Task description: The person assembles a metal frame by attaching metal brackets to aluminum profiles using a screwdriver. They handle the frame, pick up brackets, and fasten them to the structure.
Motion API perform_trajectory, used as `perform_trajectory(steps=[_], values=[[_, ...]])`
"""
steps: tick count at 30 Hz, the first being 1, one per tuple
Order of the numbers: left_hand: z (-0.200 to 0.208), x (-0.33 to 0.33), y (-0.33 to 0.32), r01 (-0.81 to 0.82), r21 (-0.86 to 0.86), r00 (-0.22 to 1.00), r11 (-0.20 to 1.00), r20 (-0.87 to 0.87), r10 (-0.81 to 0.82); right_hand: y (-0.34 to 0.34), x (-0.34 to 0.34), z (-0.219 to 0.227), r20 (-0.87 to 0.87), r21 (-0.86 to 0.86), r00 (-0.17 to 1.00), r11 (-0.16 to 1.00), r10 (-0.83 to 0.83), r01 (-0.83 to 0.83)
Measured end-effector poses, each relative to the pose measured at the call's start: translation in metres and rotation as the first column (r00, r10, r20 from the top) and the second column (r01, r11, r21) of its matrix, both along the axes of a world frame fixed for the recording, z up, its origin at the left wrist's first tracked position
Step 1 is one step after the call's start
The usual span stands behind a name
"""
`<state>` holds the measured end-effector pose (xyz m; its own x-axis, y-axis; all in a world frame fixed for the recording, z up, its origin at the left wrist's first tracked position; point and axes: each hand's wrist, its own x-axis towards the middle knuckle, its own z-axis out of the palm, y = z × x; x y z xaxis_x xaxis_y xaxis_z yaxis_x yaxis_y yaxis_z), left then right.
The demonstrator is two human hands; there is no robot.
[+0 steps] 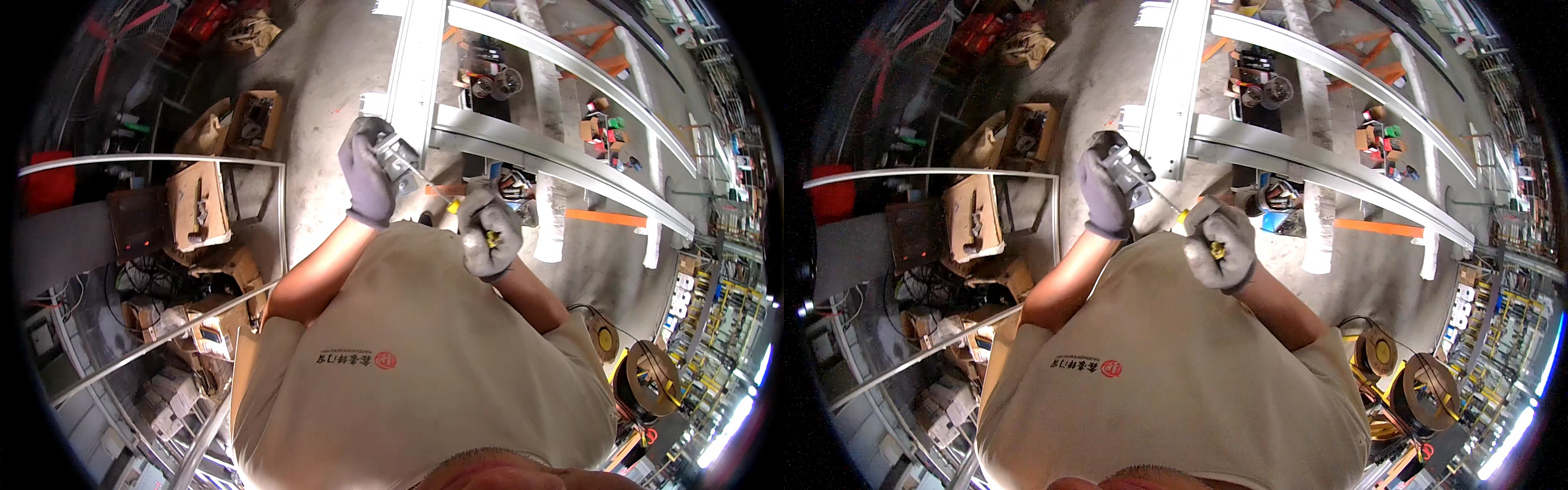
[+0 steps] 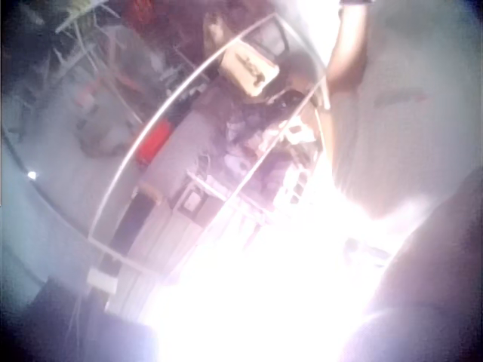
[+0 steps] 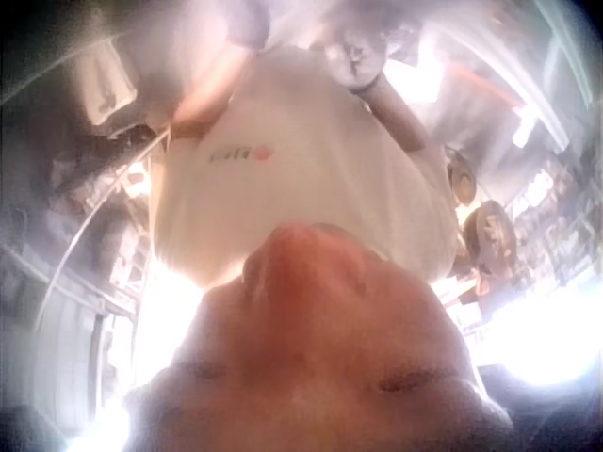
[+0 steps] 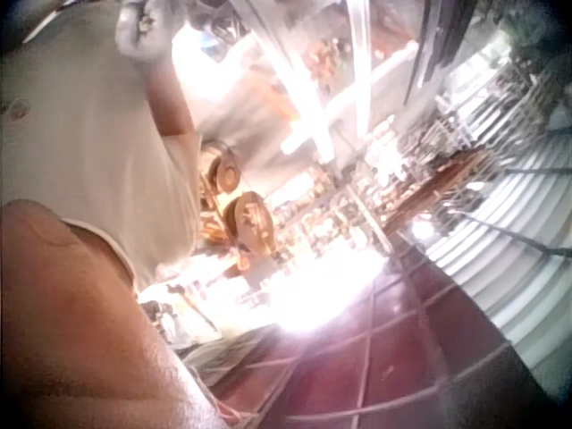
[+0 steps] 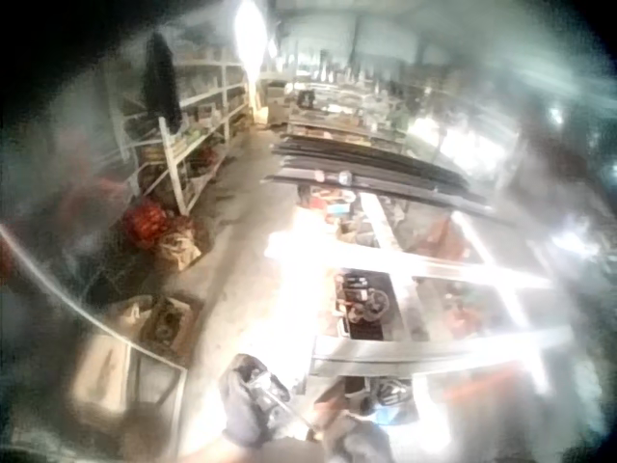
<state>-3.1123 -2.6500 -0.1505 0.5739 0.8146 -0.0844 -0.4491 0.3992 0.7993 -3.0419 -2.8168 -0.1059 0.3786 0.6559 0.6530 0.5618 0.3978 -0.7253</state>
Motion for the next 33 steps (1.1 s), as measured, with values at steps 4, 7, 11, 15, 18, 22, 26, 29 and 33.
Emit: perform_trajectory(steps=[4,7,11,15,18,22,26,29,33], values=[[-0.03,0.0,0.006,0.13,-0.183,0.984,0.974,-0.098,-0.15,-0.044,0.013,-0.021,0.537,-0.317,0.842,0.936,0.048,0.149],[-0.018,-0.008,0.012,0.191,-0.369,0.947,0.909,-0.173,-0.269,-0.021,0.006,-0.032,0.725,-0.193,0.688,0.969,0.034,0.156],[-0.042,-0.018,0.02,0.103,-0.1,0.976,0.99,-0.181,-0.12,-0.011,0.011,0.0,0.241,-0.176,0.967,0.984,0.082,-0.04],[-0.049,-0.017,0.004,-0.043,0.53,0.88,0.847,-0.381,0.283,-0.02,0.0,0.0,-0.325,-0.285,0.944,0.947,0.049,-0.148],[-0.05,-0.031,0.002,0.068,0.596,0.907,0.8,-0.37,0.199,-0.035,-0.015,0.008,-0.828,-0.449,0.55,0.723,-0.115,-0.525],[-0.011,-0.031,-0.014,0.305,0.472,0.925,0.827,-0.355,-0.138,-0.041,-0.008,-0.007,-0.659,-0.593,0.746,0.679,-0.099,-0.433],[-0.003,-0.032,-0.014,0.594,0.384,0.787,0.707,-0.459,-0.411,-0.047,0.013,-0.062,-0.102,-0.648,0.991,0.762,-0.086,-0.001],[-0.004,-0.026,-0.018,0.644,0.274,0.745,0.714,-0.437,-0.504,-0.044,0.021,-0.048,0.254,-0.746,0.958,0.602,-0.137,0.284],[-0.002,-0.02,-0.029,0.632,0.197,0.732,0.75,-0.47,-0.493,-0.042,0.032,-0.046,0.37,-0.724,0.909,0.552,-0.194,0.413]])
